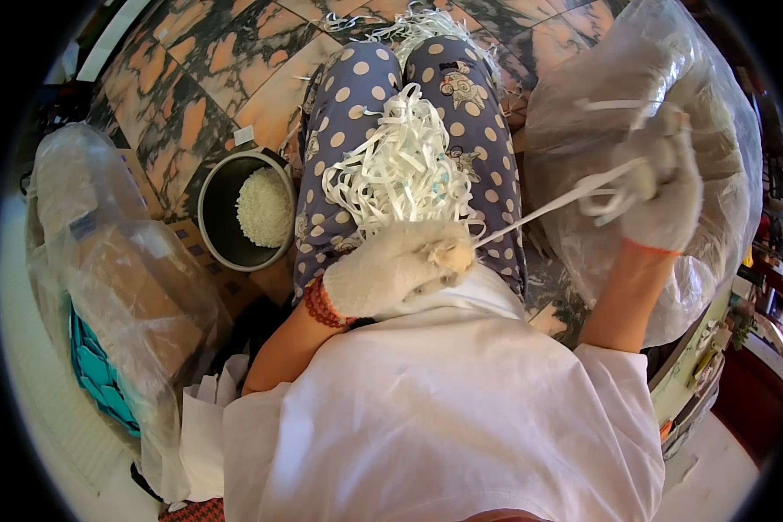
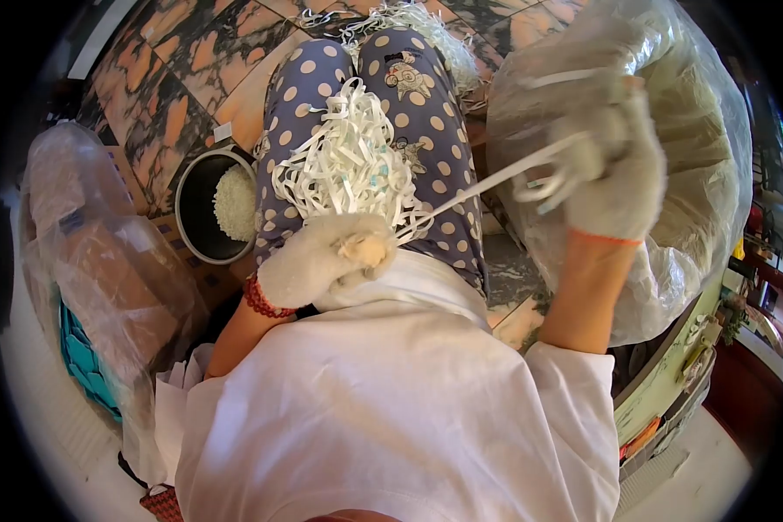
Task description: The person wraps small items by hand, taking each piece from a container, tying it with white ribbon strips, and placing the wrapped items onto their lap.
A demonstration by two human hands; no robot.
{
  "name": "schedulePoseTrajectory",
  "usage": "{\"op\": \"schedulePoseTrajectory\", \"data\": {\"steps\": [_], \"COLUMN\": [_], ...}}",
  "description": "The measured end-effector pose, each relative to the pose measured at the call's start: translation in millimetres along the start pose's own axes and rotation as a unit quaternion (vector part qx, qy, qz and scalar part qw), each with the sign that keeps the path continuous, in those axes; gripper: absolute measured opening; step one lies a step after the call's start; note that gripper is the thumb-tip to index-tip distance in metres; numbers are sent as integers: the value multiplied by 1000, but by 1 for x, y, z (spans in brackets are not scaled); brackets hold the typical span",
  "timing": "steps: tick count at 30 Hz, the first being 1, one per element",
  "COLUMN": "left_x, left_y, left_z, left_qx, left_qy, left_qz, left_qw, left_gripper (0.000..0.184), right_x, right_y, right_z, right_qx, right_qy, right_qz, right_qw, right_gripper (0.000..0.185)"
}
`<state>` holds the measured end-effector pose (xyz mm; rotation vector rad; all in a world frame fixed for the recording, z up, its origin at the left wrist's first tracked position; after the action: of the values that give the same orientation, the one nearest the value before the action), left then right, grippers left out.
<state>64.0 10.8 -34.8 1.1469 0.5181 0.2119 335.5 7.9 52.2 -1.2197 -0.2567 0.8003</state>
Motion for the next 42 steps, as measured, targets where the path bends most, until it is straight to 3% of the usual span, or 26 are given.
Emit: {"op": "schedulePoseTrajectory", "data": {"steps": [1,3,5,7,8,9,10,11,13,14,15,16,18,20,21,23,25,27,30,34,36,37,38,40,42], "left_x": [-6,-16,-27,-37,-36,-37,-33,-35,-38,-39,-44,-52,-67,-86,-95,-110,-130,-140,-153,-152,-143,-141,-142,-133,-133], "left_y": [3,-13,-17,-14,-14,-16,-17,-18,-11,-5,-7,-13,-24,-47,-65,-100,-147,-177,-197,-208,-184,-181,-187,-172,-182], "left_z": [-1,-7,-13,-19,-27,-37,-42,-52,-67,-75,-89,-110,-147,-185,-208,-237,-274,-294,-305,-311,-291,-292,-289,-275,-283], "left_qx": [-5,-35,-99,-78,-66,-68,-105,-109,-141,-170,-215,-268,-367,-367,-359,-362,-363,-357,-362,-298,-222,-170,-141,-51,0], "left_qy": [-26,-47,-18,53,87,54,71,65,104,149,184,229,289,358,342,418,451,485,527,571,620,576,585,611,602], "left_qz": [-66,-54,-54,-90,-103,-115,-61,-42,20,64,91,112,167,188,195,180,169,161,151,81,7,-31,-83,-148,-143], "left_qw": [997,997,993,991,989,990,990,991,984,972,955,929,868,838,846,814,798,782,754,760,752,799,794,776,786], "left_gripper": [13,11,10,9,12,25,26,24,20,19,18,15,13,15,16,19,23,23,22,29,35,50,62,65,67], "right_x": [21,93,129,128,132,135,136,134,138,138,138,129,113,89,80,63,61,73,88,104,100,96,89,39,13], "right_y": [-22,-72,-107,-131,-140,-149,-157,-168,-136,-119,-108,-88,-95,-88,-80,-55,-44,-31,-44,-102,-116,-112,-106,-91,-64], "right_z": [-19,-91,-132,-149,-161,-174,-188,-190,-184,-181,-186,-177,-165,-137,-127,-99,-91,-99,-123,-154,-161,-147,-135,-81,-52], "right_qx": [-70,28,179,152,86,50,15,-271,-456,-543,-692,-801,-834,-720,-643,-587,-573,-600,-538,-553,-736,-794,-769,-714,-603], "right_qy": [33,-54,-149,-99,-3,53,111,130,52,1,-83,-164,-64,-109,-127,-218,-286,-330,-343,1,108,153,138,108,40], "right_qz": [-101,-140,-79,-88,-176,-205,-233,-258,-149,-107,-201,-282,-230,-105,-41,-23,-58,-141,-98,-197,-332,-390,-434,-516,-372], "right_qw": [992,988,969,980,981,976,966,918,876,833,688,502,497,677,754,780,766,715,763,809,580,441,449,462,704], "right_gripper": [25,25,25,25,23,19,16,16,23,28,33,42,48,49,49,46,41,35,24,19,20,21,23,26,25]}}
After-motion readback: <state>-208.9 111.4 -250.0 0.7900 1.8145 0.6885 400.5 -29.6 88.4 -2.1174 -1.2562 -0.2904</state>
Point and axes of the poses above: each hand's wrist, its own x-axis towards the middle knuckle, its own z-axis out of the palm, y = z × x, the point moved 6 cm from there along x, towards the middle knuckle, and after that the axes turned 2 degrees about z, right-handed, at the moved point
